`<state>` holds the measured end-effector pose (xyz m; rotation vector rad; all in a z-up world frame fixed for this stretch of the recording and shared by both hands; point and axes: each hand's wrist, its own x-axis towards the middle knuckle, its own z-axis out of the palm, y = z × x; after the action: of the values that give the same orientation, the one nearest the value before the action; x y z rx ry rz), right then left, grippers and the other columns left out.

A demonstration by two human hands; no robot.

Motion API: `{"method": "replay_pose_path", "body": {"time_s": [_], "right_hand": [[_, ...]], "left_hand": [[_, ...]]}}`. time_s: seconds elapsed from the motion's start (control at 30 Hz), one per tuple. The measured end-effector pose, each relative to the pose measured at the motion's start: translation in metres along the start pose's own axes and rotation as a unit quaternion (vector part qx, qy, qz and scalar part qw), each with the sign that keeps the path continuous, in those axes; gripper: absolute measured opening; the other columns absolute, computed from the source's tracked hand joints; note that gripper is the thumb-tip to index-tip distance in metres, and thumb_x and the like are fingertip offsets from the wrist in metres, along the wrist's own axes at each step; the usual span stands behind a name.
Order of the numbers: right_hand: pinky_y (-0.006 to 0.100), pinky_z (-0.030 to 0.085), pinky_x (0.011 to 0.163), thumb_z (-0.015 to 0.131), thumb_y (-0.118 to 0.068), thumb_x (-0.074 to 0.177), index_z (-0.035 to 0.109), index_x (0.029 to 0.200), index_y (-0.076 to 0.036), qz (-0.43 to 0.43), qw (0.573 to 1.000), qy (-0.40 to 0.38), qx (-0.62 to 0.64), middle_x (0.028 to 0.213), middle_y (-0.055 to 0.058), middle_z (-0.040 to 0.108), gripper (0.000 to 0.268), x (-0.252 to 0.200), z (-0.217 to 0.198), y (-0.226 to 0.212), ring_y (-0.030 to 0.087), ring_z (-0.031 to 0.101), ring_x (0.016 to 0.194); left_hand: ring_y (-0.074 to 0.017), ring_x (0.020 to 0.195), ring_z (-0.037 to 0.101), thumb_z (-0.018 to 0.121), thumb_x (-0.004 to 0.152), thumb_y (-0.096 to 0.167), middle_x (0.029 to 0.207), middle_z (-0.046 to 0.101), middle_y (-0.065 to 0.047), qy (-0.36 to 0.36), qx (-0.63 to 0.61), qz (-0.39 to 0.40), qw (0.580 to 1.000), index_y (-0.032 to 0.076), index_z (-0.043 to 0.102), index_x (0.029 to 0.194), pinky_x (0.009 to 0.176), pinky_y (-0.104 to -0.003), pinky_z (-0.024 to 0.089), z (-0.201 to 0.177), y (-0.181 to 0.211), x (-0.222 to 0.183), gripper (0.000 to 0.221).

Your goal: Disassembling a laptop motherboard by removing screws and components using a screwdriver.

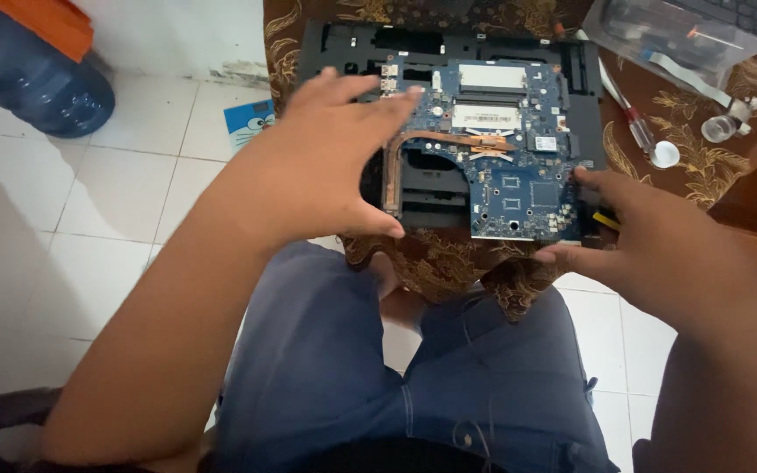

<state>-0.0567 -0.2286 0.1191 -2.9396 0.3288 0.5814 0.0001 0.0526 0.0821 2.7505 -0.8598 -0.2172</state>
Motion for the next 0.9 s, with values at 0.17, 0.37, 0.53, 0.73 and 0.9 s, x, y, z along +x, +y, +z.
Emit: {"method": "replay_pose_path", "body": {"time_s": [0.17, 0.37, 0.53, 0.73, 0.9], "right_hand": [[0.056, 0.054, 0.099, 0.083, -0.051, 0.075, 0.04, 0.16, -0.03, 0.035, 0.999, -0.015, 0.008, 0.151, 0.005, 0.057, 0.097, -0.007, -0.006, -0.008, 0.033, 0.058, 0.135], [0.06, 0.053, 0.101, 0.08, -0.057, 0.075, 0.035, 0.161, -0.031, 0.025, 0.999, -0.021, -0.021, 0.16, 0.003, 0.045, 0.099, -0.005, -0.006, -0.005, 0.033, 0.051, 0.141], [0.06, 0.05, 0.103, 0.079, -0.052, 0.078, 0.039, 0.159, -0.03, 0.024, 1.0, -0.016, -0.002, 0.16, 0.0, 0.046, 0.093, -0.006, -0.006, -0.006, 0.031, 0.051, 0.142], [0.055, 0.056, 0.096, 0.081, -0.05, 0.079, 0.041, 0.159, -0.033, 0.045, 0.999, -0.009, 0.023, 0.152, 0.004, 0.055, 0.091, -0.008, -0.006, -0.009, 0.032, 0.059, 0.134], [0.055, 0.052, 0.1, 0.08, -0.052, 0.079, 0.042, 0.158, -0.036, 0.055, 0.998, -0.018, 0.037, 0.154, 0.0, 0.053, 0.089, -0.011, -0.01, -0.009, 0.031, 0.056, 0.137]], "left_hand": [[-0.038, 0.148, 0.031, 0.087, 0.06, 0.088, 0.149, 0.05, -0.019, 0.014, 0.041, -0.048, 0.998, 0.009, 0.037, 0.158, 0.122, -0.054, 0.014, 0.007, -0.007, 0.003, 0.136], [-0.0388, 0.151, 0.026, 0.071, 0.062, 0.102, 0.161, 0.039, -0.014, -0.016, 0.109, -0.079, 0.991, 0.007, 0.05, 0.147, 0.122, -0.059, 0.014, 0.006, -0.007, 0.005, 0.129], [-0.0325, 0.152, 0.017, 0.074, 0.064, 0.085, 0.168, 0.033, -0.005, -0.054, 0.001, -0.173, 0.983, 0.022, 0.064, 0.139, 0.111, -0.05, 0.014, -0.003, 0.008, 0.002, 0.098], [-0.03, 0.146, 0.027, 0.056, 0.091, 0.065, 0.16, 0.045, -0.005, 0.058, -0.126, -0.207, 0.968, 0.019, 0.072, 0.123, 0.106, -0.052, 0.021, 0.003, 0.01, 0.007, 0.059], [-0.0266, 0.121, 0.054, 0.062, 0.093, 0.047, 0.136, 0.061, -0.004, 0.139, -0.267, -0.221, 0.928, 0.015, 0.062, 0.129, 0.101, -0.046, 0.04, 0.011, 0.021, 0.012, 0.049]]}}
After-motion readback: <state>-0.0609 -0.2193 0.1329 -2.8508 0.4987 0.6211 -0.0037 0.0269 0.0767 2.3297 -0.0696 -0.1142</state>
